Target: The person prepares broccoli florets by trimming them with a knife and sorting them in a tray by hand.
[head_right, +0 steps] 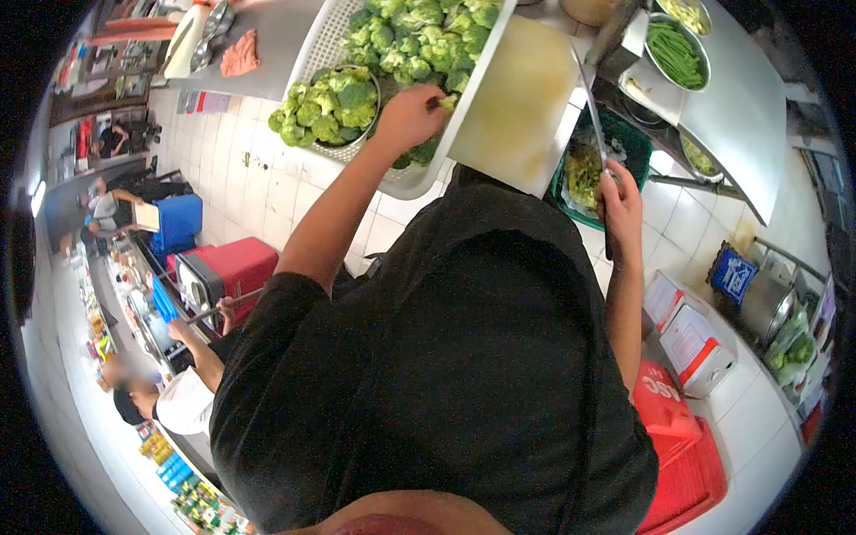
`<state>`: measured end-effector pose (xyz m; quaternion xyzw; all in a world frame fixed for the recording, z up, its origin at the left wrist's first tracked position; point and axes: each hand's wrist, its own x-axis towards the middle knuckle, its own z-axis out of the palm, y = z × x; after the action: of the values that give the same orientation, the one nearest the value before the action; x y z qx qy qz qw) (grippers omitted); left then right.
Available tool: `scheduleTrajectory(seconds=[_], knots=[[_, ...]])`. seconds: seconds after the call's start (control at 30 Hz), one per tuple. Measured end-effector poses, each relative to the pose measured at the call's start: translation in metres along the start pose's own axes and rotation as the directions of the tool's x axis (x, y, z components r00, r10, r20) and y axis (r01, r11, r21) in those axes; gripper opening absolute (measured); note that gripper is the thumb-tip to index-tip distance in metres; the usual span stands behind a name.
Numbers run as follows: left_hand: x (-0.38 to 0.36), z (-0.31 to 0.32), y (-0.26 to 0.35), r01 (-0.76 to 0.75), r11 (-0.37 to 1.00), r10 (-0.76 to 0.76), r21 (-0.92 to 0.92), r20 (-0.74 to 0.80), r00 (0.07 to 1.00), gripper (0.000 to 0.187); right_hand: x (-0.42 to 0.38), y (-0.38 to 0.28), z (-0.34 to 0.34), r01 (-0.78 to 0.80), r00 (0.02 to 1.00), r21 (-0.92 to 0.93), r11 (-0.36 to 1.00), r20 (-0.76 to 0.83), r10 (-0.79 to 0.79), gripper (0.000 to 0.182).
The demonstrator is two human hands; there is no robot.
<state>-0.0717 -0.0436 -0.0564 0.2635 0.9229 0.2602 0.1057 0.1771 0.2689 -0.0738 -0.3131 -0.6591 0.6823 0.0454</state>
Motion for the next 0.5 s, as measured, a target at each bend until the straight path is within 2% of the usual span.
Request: scheduleTrajectory(seconds=[0.1, 0.2, 0.27, 0.33, 0.4, 0.5], knots=[[-0.013, -0.015, 0.011, -0.023, 0.98, -0.007, -0.197, -0.148, 0.989, 0.025, -0.007, -0.045, 0.031, 0.012, 0.993, 0.081, 0.997, 0.119, -0.022, 0.033], [-0.027, -0.035, 0.037, -0.051, 0.938, -0.005, -0.342, -0.161, 0.987, 0.025, -0.003, -0.08, 0.061, 0.057, 0.943, 0.095, 0.994, 0.322, -0.085, 0.037], [-0.032, -0.038, 0.054, -0.141, 0.925, 0.072, -0.353, -0.203, 0.977, 0.025, -0.002, -0.107, 0.083, 0.104, 0.91, -0.056, 0.993, 0.409, -0.073, 0.045], [-0.037, -0.043, 0.072, -0.19, 0.917, 0.118, -0.351, -0.217, 0.969, 0.025, 0.0, -0.12, 0.109, 0.264, 0.869, -0.073, 0.962, 0.45, -0.204, 0.053], [-0.042, -0.047, 0.088, -0.179, 0.916, 0.111, -0.358, -0.203, 0.973, 0.022, -0.001, -0.127, 0.123, 0.353, 0.828, -0.073, 0.933, 0.488, -0.275, 0.06], [-0.048, -0.045, 0.091, -0.202, 0.909, 0.117, -0.364, -0.242, 0.963, 0.02, -0.001, -0.129, 0.136, 0.341, 0.801, -0.056, 0.938, 0.54, -0.259, 0.066]])
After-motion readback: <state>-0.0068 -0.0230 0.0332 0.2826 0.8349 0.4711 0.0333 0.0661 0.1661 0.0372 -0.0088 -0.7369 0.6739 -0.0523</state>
